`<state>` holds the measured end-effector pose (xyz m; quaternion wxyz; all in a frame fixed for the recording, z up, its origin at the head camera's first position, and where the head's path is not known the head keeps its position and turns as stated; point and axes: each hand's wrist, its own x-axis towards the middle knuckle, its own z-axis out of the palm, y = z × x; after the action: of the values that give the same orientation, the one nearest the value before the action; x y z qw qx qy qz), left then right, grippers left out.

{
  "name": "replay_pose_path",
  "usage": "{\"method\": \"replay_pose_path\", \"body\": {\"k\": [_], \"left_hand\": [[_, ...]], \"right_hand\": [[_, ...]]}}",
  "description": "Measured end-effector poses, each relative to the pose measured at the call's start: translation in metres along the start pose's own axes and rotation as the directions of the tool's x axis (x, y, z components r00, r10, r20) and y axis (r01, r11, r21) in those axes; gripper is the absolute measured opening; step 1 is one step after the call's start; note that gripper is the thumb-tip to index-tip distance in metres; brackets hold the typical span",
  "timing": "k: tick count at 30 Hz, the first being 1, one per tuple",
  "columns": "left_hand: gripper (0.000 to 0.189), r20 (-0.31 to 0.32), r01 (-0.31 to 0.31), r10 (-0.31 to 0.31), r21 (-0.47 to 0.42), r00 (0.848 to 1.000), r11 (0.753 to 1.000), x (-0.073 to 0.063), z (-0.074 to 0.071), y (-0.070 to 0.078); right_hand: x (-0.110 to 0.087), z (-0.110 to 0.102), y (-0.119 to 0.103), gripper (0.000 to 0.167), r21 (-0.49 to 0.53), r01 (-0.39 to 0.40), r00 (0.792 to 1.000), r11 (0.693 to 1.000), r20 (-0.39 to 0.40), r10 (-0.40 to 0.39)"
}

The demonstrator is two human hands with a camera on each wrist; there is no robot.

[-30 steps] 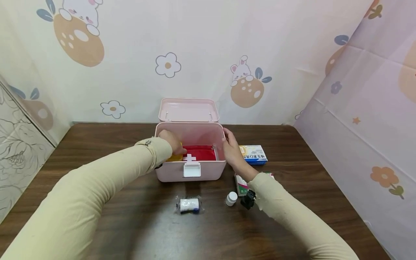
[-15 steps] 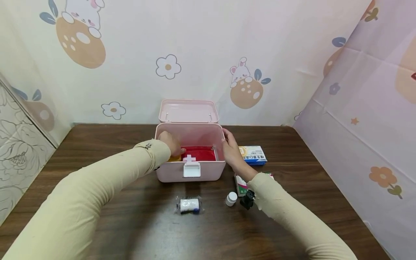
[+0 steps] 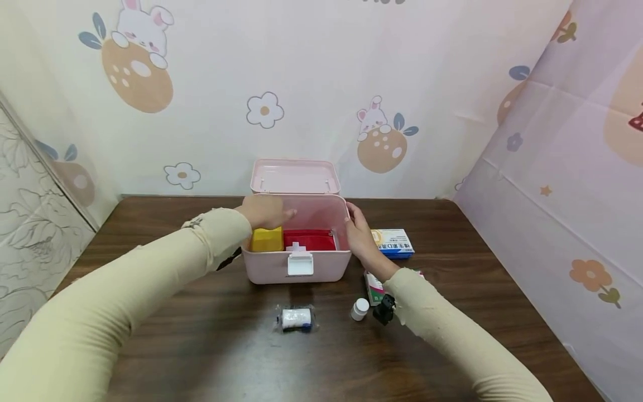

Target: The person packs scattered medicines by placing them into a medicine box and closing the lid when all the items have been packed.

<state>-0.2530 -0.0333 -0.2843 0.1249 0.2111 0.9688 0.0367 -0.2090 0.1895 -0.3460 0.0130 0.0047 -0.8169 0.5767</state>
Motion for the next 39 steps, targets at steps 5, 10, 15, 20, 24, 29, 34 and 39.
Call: {"method": "replay_pose_path", "body": {"k": [5,10,15,20,24,29,34,39], "left_hand": [[0.042,-0.095,-0.055,0.045,-0.105,0.994,0.993,-0.031,-0.020,0.006],[0.025,-0.252,-0.179,0.145,-0.116,0.957,0.977,-0.070,-0.024,0.015],[0.017,-0.448,-0.425,0.366,-0.036,0.816,0.905,-0.102,-0.008,0.021],[0.018,-0.439,-0.606,0.565,0.056,0.699,0.793,-0.121,0.021,0.028],[0.020,-0.297,-0.616,0.594,0.023,0.748,0.788,-0.124,0.045,0.035],[0.026,-0.229,-0.576,0.573,0.057,0.787,0.815,-0.114,0.078,0.041],[0.030,-0.229,-0.537,0.548,0.113,0.805,0.836,-0.098,0.106,0.043],[0.028,-0.222,-0.530,0.538,0.101,0.813,0.842,-0.090,0.119,0.045]], "right_hand": [[0.000,0.000,-0.001,0.047,-0.015,-0.015,1.000,1.000,0.001,0.015],[0.001,0.000,-0.001,0.047,-0.008,-0.022,1.000,1.000,-0.001,0.022],[0.001,0.001,0.001,0.047,0.020,-0.020,1.000,1.000,0.009,0.020],[0.001,0.001,0.000,0.047,0.025,-0.018,1.000,1.000,0.009,0.018],[0.002,0.000,0.000,0.047,0.033,-0.008,1.000,0.999,0.009,0.008],[0.003,0.000,0.001,0.047,0.028,-0.002,1.000,1.000,0.009,0.002],[0.004,-0.001,0.001,0.047,0.042,-0.005,1.000,0.999,0.018,0.004],[0.004,-0.001,0.000,0.047,0.053,-0.010,1.000,0.999,0.021,0.009]]}}
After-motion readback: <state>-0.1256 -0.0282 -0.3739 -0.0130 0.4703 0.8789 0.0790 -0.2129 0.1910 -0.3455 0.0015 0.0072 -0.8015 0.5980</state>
